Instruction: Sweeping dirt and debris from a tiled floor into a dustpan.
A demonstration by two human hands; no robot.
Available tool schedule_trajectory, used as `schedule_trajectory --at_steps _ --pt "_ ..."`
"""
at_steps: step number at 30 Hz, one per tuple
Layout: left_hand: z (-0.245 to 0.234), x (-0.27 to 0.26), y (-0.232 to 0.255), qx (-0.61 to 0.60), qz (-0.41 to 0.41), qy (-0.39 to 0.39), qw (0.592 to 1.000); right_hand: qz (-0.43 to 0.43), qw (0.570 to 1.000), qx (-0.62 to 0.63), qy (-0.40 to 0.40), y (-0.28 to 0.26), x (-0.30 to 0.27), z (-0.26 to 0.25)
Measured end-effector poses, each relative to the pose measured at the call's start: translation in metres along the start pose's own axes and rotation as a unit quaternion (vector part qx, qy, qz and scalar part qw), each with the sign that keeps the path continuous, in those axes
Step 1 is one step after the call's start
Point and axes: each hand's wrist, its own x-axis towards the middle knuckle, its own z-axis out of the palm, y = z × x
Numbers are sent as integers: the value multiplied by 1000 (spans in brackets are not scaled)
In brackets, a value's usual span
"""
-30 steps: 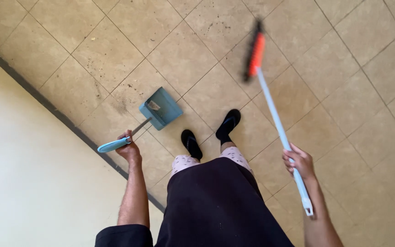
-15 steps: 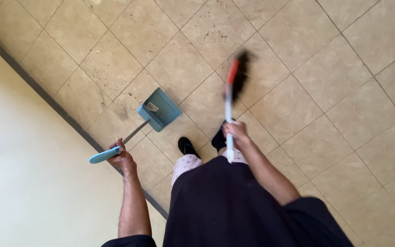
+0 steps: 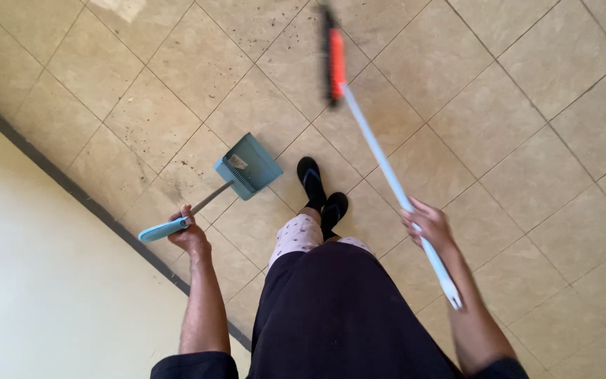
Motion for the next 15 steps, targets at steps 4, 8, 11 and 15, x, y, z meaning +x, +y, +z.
schedule_trajectory --at_steps 4,8,11,15 --pt "39 2 5 11 -9 -25 1000 18 997 18 76 23 -20 -46" --pt "72 11 1 -8 -28 -38 999 26 986 5 163 36 11 -46" --pt "79 11 -7 -27 -38 -43 998 50 983 57 167 54 86 -36" --pt "91 10 3 -35 -32 -49 998 37 983 162 72 35 166 45"
